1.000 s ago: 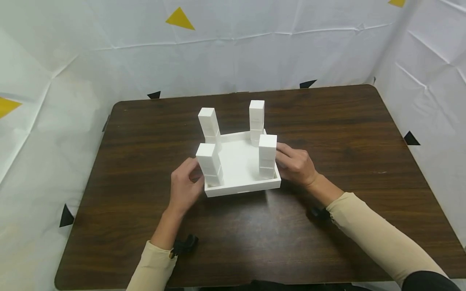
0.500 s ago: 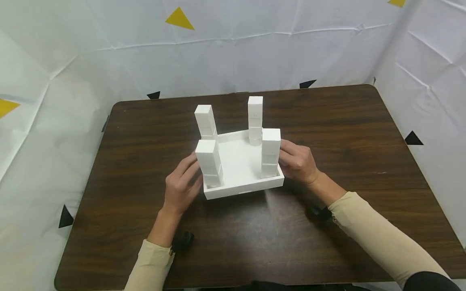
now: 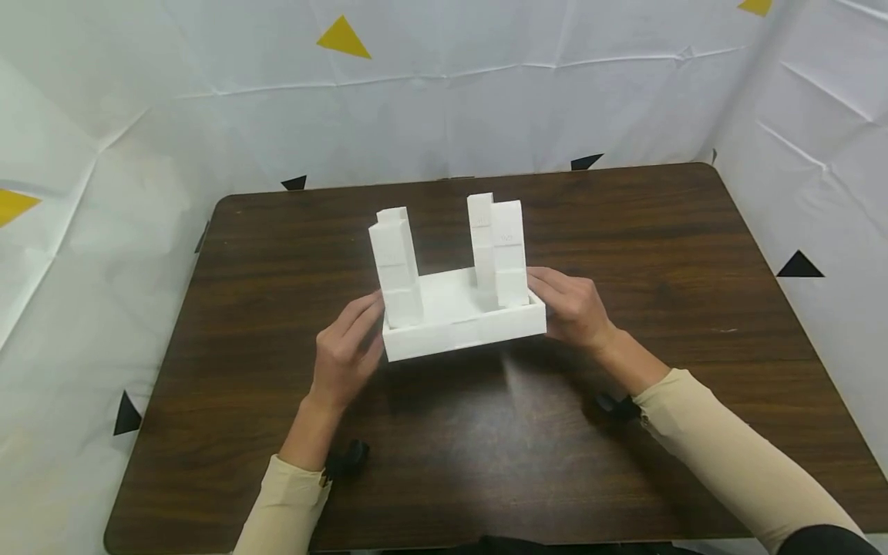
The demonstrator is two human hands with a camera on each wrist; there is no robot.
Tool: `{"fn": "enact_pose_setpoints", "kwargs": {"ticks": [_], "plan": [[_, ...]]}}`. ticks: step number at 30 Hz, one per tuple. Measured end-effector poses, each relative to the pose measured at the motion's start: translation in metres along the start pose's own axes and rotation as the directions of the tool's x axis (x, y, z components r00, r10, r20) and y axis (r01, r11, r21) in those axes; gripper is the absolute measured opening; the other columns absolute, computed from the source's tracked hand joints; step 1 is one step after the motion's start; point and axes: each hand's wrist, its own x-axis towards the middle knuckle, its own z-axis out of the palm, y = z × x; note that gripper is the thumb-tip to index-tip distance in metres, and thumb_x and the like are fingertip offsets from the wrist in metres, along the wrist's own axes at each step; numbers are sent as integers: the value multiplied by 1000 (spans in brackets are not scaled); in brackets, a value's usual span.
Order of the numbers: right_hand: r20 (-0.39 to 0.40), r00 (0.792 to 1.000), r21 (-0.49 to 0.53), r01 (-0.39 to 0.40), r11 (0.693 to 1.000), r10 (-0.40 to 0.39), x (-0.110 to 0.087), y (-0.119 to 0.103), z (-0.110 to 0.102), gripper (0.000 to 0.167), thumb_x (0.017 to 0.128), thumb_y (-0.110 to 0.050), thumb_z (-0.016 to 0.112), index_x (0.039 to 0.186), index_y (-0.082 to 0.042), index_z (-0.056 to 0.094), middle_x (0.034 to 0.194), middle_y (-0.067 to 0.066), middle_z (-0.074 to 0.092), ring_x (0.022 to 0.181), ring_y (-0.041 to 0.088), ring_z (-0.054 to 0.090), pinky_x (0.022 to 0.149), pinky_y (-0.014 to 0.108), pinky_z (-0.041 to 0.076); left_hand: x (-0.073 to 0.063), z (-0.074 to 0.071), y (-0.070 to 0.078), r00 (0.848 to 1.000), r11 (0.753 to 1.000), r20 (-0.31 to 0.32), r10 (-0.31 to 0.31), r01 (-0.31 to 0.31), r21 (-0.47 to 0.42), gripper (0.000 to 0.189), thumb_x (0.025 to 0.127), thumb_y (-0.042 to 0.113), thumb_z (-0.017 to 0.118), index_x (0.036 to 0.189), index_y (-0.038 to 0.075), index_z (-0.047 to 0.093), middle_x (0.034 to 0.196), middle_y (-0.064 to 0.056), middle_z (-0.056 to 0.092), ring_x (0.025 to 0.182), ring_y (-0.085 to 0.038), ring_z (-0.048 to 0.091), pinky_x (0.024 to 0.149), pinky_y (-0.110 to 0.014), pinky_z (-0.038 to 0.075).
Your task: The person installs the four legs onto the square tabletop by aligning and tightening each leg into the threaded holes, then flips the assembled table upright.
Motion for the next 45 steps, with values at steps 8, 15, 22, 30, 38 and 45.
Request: {"fn": "enact_pose_setpoints", "kwargs": {"ticks": [8, 15, 22, 30, 38, 45], "plan": [[33, 997, 132, -81, 988, 77, 4, -3, -3, 37, 97, -30, 57, 112, 4, 64, 107, 17, 68, 91, 29, 67, 69, 45, 56, 7, 2, -2, 999, 992, -22, -46, 43, -117, 29, 96, 14, 63, 119, -3, 66, 111, -14, 67, 103, -27, 65, 95, -32, 49], [58, 988, 287, -154, 946, 143, 12, -6, -3, 31, 92, -22, 70, 113, 0, 66, 109, 9, 68, 91, 19, 68, 72, 34, 57, 15, 1, 4, 986, 954, -7, -166, 159, -255, 35, 82, -3, 76, 115, -2, 67, 103, -11, 67, 95, -23, 67, 84, -26, 54], [129, 932, 417, -361, 834, 339, 16, -13, -4, 41, 77, 8, 74, 117, 0, 65, 105, 10, 69, 87, 18, 68, 68, 33, 58, 35, -10, 29, 947, 887, -10, -322, 298, -352, 31, 80, -13, 73, 110, -9, 68, 91, -16, 68, 82, -22, 69, 73, -22, 56], [266, 746, 518, -645, 562, 611, 24, -19, -6, 36, 91, 1, 66, 126, 3, 63, 117, 16, 68, 92, 21, 69, 76, 28, 57, 45, -15, 41, 850, 754, 39, -525, 486, -442, 22, 87, -7, 69, 108, -12, 68, 87, -21, 66, 80, -10, 63, 70, -21, 54], [339, 615, 520, -753, 404, 712, 32, -22, -7, 35, 95, -12, 66, 126, 2, 64, 114, 19, 68, 86, 18, 69, 68, 34, 59, 42, -11, 32, 658, 545, 142, -739, 709, -448, 27, 91, 13, 71, 112, -5, 70, 98, -15, 72, 71, -16, 66, 65, -27, 56], [406, 503, 482, -827, 289, 763, 37, -24, -7, 38, 95, -23, 67, 124, 1, 66, 115, 17, 69, 92, 19, 67, 66, 37, 59, 38, -8, 21, 486, 360, 228, -844, 827, -432, 40, 87, 38, 74, 112, 7, 74, 103, -8, 71, 86, -28, 65, 70, -33, 57]]}}
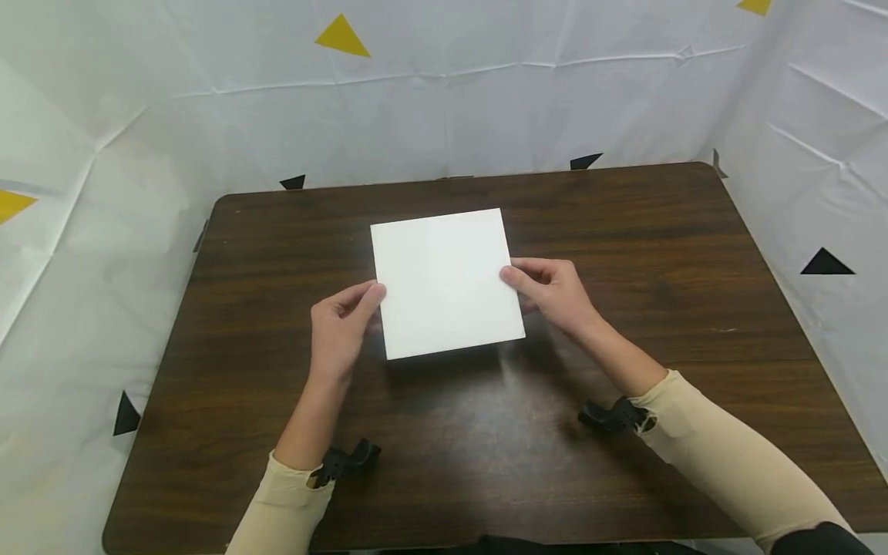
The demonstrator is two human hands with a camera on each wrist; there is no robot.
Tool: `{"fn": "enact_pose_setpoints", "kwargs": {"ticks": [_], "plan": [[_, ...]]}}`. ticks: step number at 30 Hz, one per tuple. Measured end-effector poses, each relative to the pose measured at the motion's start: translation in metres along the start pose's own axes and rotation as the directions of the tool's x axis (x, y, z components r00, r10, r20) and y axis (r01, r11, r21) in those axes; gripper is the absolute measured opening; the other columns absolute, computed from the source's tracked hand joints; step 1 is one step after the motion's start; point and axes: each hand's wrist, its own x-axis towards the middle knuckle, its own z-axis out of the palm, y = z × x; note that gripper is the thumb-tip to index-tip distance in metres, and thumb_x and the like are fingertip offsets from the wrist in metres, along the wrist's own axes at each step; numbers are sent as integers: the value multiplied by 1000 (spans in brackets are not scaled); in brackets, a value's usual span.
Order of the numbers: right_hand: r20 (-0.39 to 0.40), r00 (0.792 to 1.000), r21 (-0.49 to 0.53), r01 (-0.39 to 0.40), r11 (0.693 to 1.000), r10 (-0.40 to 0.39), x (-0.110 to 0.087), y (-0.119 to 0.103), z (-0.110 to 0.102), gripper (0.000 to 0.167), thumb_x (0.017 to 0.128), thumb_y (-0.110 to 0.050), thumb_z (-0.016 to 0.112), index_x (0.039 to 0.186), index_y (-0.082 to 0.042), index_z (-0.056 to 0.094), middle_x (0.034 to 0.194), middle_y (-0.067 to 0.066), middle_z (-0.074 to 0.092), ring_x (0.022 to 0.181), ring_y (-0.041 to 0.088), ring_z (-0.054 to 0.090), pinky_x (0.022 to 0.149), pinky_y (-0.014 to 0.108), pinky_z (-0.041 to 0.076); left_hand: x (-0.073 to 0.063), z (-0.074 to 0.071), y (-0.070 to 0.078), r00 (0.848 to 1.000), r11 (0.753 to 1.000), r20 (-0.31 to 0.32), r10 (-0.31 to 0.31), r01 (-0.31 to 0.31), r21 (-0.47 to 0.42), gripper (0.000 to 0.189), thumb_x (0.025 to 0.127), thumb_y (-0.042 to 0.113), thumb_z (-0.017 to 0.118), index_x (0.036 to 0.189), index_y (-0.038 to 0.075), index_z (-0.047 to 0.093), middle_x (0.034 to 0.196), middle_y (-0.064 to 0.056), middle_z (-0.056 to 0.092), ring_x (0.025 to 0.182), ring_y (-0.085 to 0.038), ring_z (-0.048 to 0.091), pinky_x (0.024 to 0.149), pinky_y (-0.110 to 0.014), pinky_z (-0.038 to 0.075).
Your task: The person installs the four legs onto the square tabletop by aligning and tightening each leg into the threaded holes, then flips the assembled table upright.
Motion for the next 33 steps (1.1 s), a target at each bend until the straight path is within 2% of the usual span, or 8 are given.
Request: {"fn": "enact_pose_setpoints", "kwargs": {"ticks": [5, 13, 25, 33], "plan": [[-13, 996, 42, -86, 995, 87, 2, 0, 3, 42, 94, -29, 67, 123, 2, 66, 118, 18, 67, 93, 22, 66, 66, 40, 59, 1, -1, 0, 996, 996, 26, -86, 87, -19, 46, 87, 41, 74, 115, 4, 72, 108, -9, 69, 95, -25, 65, 78, -40, 57], [-14, 981, 64, -190, 980, 192, 6, 3, 6, 46, 94, -33, 67, 122, 3, 66, 118, 19, 67, 91, 24, 67, 70, 43, 58, 5, -1, -2, 980, 981, 44, -194, 194, 4, 49, 87, 44, 73, 118, 5, 71, 104, -12, 69, 90, -26, 67, 90, -52, 51], [-36, 969, 77, -241, 968, 244, 6, 8, 9, 52, 91, -42, 69, 121, 0, 68, 114, 16, 68, 92, 30, 66, 65, 41, 58, 9, -2, -15, 969, 971, 62, -239, 240, -8, 52, 87, 44, 73, 120, 5, 69, 105, -14, 69, 90, -25, 68, 92, -50, 50], [-43, 964, 71, -258, 964, 261, 7, 11, 11, 53, 91, -44, 69, 121, 0, 68, 114, 16, 68, 94, 31, 66, 69, 43, 58, 8, -4, -19, 966, 968, 81, -247, 249, -21, 53, 87, 44, 73, 122, 4, 68, 110, -14, 68, 93, -25, 68, 93, -52, 49]]}}
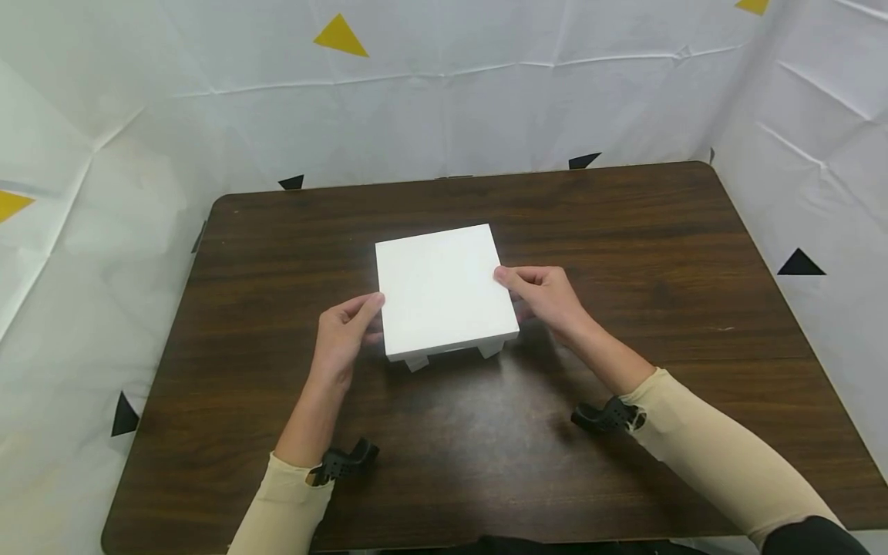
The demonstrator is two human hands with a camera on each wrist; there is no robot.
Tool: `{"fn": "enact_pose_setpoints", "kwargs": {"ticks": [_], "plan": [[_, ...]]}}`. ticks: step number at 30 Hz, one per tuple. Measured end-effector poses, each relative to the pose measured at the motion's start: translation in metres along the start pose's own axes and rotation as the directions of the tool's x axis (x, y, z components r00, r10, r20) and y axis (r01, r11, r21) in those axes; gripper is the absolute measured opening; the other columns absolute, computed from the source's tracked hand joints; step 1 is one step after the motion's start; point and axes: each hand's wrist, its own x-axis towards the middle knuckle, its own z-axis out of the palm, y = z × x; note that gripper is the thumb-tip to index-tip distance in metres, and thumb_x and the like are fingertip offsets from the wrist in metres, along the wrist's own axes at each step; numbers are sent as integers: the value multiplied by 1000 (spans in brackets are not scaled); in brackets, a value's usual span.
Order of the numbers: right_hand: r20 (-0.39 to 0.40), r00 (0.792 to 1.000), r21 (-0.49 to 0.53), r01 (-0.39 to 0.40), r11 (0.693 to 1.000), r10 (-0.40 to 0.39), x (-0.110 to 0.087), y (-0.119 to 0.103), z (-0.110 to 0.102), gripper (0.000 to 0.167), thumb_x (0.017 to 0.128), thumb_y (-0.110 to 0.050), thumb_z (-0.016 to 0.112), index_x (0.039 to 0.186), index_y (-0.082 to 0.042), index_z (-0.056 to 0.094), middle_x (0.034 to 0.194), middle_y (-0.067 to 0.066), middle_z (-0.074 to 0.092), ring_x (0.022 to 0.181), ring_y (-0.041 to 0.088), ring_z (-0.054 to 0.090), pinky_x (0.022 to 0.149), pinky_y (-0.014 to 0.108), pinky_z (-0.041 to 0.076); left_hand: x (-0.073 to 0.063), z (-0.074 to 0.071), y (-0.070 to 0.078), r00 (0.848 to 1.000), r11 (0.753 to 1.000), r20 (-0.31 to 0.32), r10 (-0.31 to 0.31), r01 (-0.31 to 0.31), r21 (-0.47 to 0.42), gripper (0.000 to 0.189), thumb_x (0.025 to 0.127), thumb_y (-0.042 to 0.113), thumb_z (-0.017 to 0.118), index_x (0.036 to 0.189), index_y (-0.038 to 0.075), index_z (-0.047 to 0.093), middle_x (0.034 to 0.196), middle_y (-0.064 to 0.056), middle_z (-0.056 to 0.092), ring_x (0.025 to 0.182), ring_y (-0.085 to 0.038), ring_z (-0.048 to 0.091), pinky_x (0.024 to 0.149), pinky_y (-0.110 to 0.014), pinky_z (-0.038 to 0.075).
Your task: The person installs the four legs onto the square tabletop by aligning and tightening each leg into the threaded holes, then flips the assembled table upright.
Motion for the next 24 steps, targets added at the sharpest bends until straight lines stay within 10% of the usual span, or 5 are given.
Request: {"fn": "enact_pose_setpoints", "kwargs": {"ticks": [24], "plan": [[32, 999, -31, 10, 999, -9, -1, 0, -1, 54, 95, -43, 63, 131, -3, 62, 126, 14, 62, 103, 30, 61, 72, 47, 57, 1, -7, -2, 997, 999, 70, 37, -35, -24, 54, 89, 41, 72, 125, 0, 65, 114, -15, 67, 95, -23, 69, 91, -52, 50]]}}
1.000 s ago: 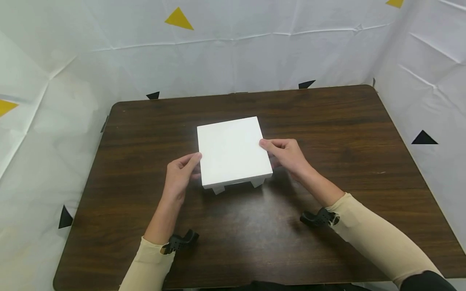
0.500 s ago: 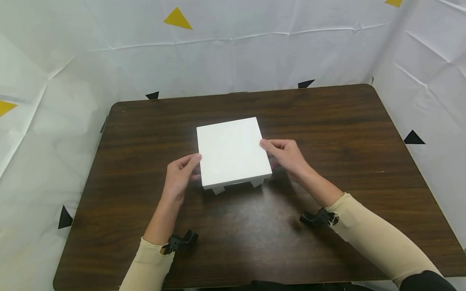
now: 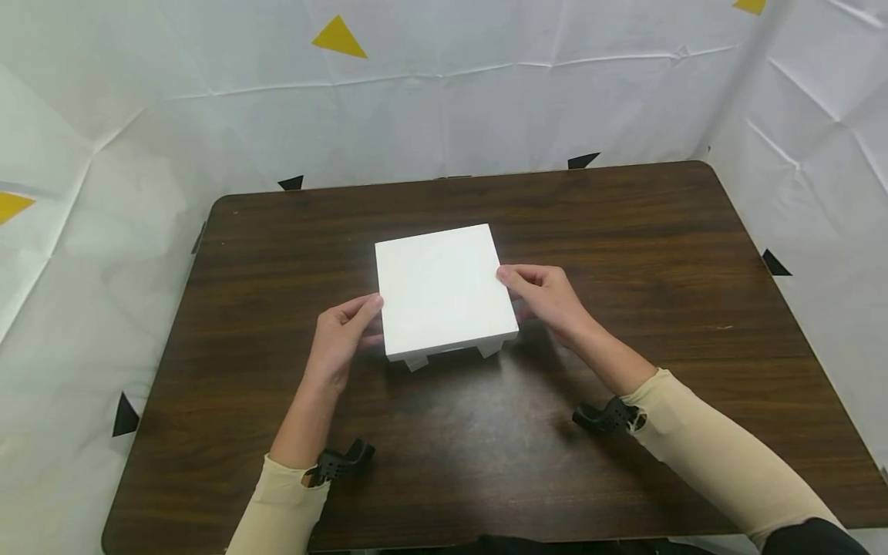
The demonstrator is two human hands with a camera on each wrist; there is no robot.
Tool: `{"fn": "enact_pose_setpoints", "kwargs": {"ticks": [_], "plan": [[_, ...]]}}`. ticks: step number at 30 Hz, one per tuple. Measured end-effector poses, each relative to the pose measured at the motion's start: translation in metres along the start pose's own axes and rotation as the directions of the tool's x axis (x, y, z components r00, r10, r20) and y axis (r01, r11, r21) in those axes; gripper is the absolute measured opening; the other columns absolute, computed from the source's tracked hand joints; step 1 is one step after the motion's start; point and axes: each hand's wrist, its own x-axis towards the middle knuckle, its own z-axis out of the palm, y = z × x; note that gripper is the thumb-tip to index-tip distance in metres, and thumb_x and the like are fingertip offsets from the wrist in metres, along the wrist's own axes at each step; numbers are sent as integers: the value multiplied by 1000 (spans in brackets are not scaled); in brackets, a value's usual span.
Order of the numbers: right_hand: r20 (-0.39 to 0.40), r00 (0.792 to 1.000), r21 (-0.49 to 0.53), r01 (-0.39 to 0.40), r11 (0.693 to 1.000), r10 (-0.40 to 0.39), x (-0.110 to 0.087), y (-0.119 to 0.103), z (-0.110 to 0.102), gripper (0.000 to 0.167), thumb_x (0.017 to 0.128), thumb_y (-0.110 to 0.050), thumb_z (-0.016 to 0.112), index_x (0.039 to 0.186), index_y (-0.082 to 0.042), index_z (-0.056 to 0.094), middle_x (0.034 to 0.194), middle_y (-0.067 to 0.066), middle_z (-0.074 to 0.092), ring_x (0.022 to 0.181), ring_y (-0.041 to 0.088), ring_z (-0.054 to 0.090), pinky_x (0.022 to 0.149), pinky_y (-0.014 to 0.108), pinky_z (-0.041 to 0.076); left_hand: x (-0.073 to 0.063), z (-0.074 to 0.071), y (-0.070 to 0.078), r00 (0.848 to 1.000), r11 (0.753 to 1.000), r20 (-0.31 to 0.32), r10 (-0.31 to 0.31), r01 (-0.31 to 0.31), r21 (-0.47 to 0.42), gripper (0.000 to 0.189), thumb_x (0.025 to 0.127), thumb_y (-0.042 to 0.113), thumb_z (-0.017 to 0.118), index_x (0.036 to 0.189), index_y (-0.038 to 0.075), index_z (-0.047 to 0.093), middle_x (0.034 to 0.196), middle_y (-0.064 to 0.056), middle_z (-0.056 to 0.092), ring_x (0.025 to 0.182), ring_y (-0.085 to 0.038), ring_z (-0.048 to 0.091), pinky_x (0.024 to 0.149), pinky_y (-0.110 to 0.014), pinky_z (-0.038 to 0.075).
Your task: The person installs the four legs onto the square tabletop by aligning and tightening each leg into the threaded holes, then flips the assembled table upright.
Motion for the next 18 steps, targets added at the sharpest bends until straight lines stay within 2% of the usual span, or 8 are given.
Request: {"fn": "enact_pose_setpoints", "kwargs": {"ticks": [9, 14, 16, 18], "plan": [[26, 999, -17, 47, 999, -46, 0, -4, -7, 50, 96, -37, 64, 133, -3, 60, 131, 14, 60, 112, 29, 60, 81, 54, 54, -5, -5, 5, 999, 999, 19, 27, -27, 25, 52, 89, 38, 72, 127, 4, 65, 120, -13, 65, 98, -24, 68, 86, -44, 54], [58, 993, -67, 107, 992, -103, 1, -4, -15, 45, 96, -31, 65, 130, -2, 61, 128, 16, 62, 113, 30, 61, 81, 54, 54, -6, -14, 8, 996, 994, 28, 89, -90, 58, 43, 92, 30, 70, 127, 5, 64, 118, -14, 65, 99, -26, 67, 86, -42, 54], [58, 986, -143, 161, 977, -154, 2, -5, -20, 43, 97, -30, 64, 130, -2, 62, 126, 15, 62, 105, 33, 65, 80, 52, 55, -6, -17, 12, 988, 978, 24, 151, -153, 139, 41, 94, 28, 68, 128, 5, 63, 119, -15, 65, 101, -27, 67, 88, -40, 54], [53, 971, -271, 239, 932, -233, 2, -6, -25, 42, 98, -30, 62, 131, -4, 62, 126, 14, 62, 105, 32, 65, 83, 50, 54, -4, -21, 12, 969, 933, 5, 247, -239, 268, 40, 95, 29, 66, 129, 8, 63, 120, -13, 64, 105, -27, 64, 91, -41, 52]]}}
